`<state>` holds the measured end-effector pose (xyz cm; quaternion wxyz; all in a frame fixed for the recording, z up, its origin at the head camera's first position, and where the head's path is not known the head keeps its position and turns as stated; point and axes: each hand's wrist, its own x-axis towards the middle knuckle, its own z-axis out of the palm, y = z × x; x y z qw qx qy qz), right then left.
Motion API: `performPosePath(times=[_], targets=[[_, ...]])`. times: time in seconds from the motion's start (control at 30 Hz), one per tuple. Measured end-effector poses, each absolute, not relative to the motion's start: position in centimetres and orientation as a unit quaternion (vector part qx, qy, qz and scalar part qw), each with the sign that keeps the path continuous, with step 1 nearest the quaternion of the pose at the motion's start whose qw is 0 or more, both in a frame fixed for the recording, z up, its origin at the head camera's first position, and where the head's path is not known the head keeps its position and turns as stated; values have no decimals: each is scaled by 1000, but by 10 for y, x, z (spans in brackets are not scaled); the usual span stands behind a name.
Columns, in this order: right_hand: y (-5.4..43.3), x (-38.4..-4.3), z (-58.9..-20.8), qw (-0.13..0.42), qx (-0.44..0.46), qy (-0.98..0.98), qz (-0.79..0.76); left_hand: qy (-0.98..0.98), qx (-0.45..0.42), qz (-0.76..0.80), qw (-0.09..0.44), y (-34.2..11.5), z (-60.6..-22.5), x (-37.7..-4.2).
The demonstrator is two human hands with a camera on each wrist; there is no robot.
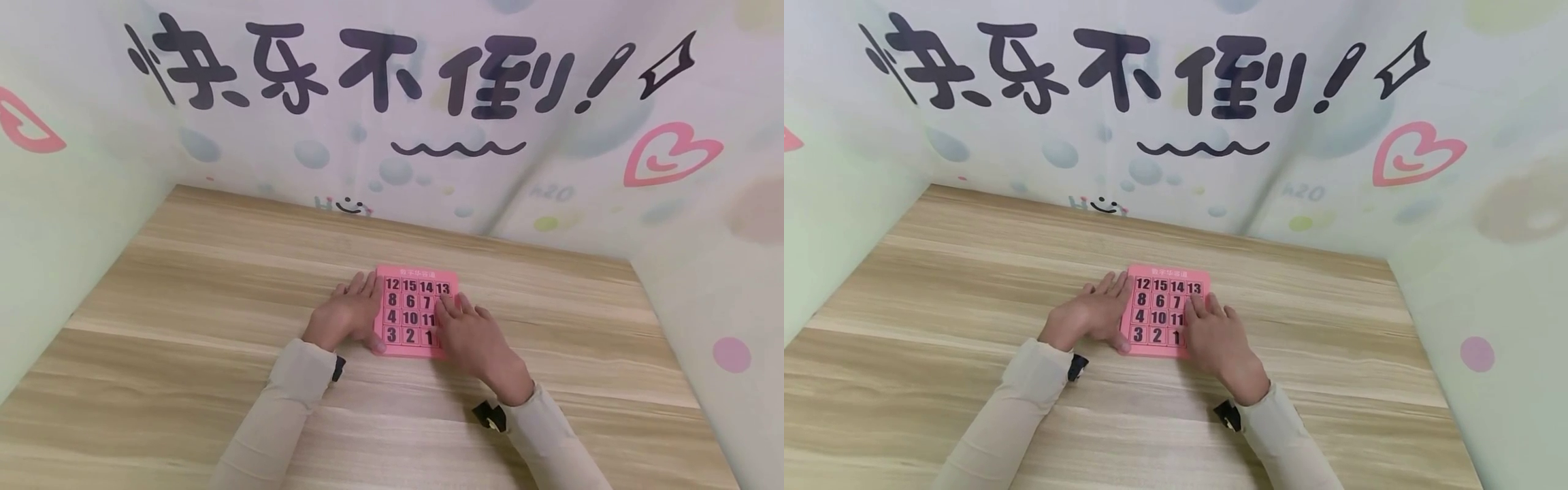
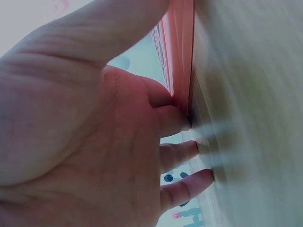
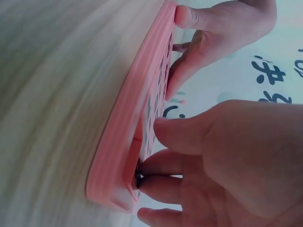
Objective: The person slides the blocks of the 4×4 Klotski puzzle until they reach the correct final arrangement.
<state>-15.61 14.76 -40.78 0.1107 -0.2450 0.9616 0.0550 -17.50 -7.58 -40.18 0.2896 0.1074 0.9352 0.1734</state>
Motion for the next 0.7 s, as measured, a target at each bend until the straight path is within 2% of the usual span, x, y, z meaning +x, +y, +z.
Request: performPosePath(times=[0.7], targets=[[150, -136, -405, 114, -255, 959, 50, 936, 112, 169, 287, -76, -401, -175]])
